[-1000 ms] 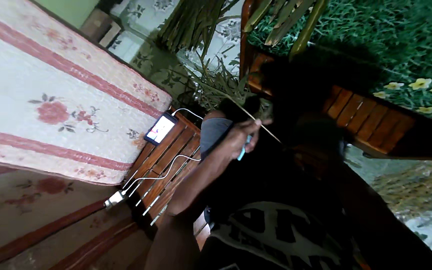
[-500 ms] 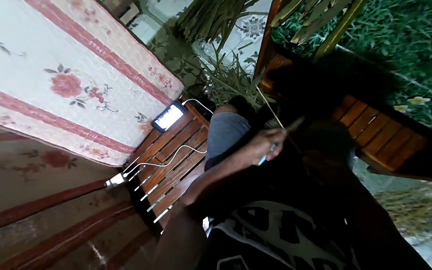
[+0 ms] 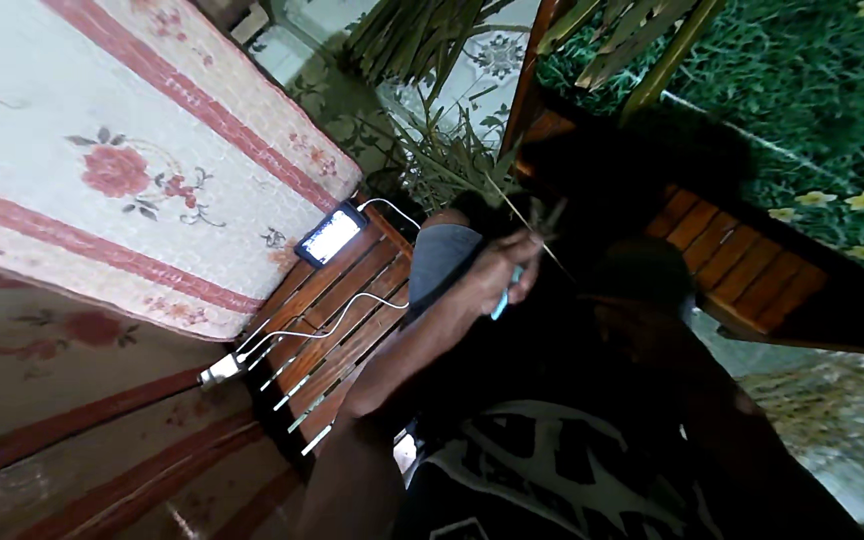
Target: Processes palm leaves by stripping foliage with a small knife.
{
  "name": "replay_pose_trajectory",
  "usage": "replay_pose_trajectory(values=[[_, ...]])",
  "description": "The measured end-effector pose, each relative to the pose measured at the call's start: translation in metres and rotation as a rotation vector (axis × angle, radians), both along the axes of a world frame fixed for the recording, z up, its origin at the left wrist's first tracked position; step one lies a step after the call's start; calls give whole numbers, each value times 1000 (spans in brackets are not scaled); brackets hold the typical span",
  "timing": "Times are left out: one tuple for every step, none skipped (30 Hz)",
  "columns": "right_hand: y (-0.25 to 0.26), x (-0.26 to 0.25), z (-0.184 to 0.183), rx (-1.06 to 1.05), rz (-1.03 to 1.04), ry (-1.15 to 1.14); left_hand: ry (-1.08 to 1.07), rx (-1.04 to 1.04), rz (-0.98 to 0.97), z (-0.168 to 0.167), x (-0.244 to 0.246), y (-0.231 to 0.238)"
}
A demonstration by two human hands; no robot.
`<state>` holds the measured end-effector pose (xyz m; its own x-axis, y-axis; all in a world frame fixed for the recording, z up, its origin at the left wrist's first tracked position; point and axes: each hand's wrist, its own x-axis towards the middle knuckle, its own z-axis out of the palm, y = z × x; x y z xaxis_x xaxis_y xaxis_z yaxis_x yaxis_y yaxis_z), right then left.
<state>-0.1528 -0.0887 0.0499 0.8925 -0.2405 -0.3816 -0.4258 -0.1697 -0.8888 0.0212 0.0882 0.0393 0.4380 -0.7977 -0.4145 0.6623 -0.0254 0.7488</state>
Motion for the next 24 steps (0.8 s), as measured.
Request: replay_pose_trajectory(values=[[3,3,5,1,-14,14,-26,8,-72,3,-9,-2],[4,6,10,19,-16,34,-36,10,-95,7,-12,-3],[1,5,12,36,21,51,-32,1,-59,12,-8,0],[-6,1,6,37,85,47,-20,-25,22,15,4,4],[-11,-4,0,26,124,33,-32,-53,104,18,21,9],[-13,-8,-4,11,143,15,-43,-89,192,18,36,14],[-14,-10,-5,-8,150,2,-59,-100,215,16,46,17],[-13,-10,-4,-25,148,0,-62,-90,206,13,48,18],[-12,-8,-1,-43,145,4,-53,-61,160,9,41,16],[-10,-5,2,-63,142,0,-42,-23,72,5,28,12],[-8,-2,5,-90,145,-1,-27,3,-11,2,11,8],[-7,0,7,-103,147,-6,-35,25,-93,2,-3,3],[-7,2,8,-90,147,7,-36,29,-123,5,-9,1],[-8,3,8,-68,149,29,-28,29,-96,7,-6,2],[-10,1,7,-48,155,47,-13,18,-26,8,4,4],[-11,-1,6,-30,160,57,-12,4,57,8,16,9],[-12,-4,3,-10,159,51,-20,-12,131,7,26,12],[-13,-5,1,10,154,44,-18,-36,173,4,30,14],[-13,-5,-1,23,150,40,-4,-42,158,-1,29,13],[-13,-4,-2,27,144,42,12,-41,104,-6,23,11],[-12,-2,-2,17,140,50,29,-20,40,-8,12,7],[-12,-1,0,-6,144,64,26,12,-23,-6,1,4],[-13,-1,2,-35,150,72,15,34,-50,-1,-1,2],[-15,-3,3,-55,162,73,10,37,-8,3,6,3]])
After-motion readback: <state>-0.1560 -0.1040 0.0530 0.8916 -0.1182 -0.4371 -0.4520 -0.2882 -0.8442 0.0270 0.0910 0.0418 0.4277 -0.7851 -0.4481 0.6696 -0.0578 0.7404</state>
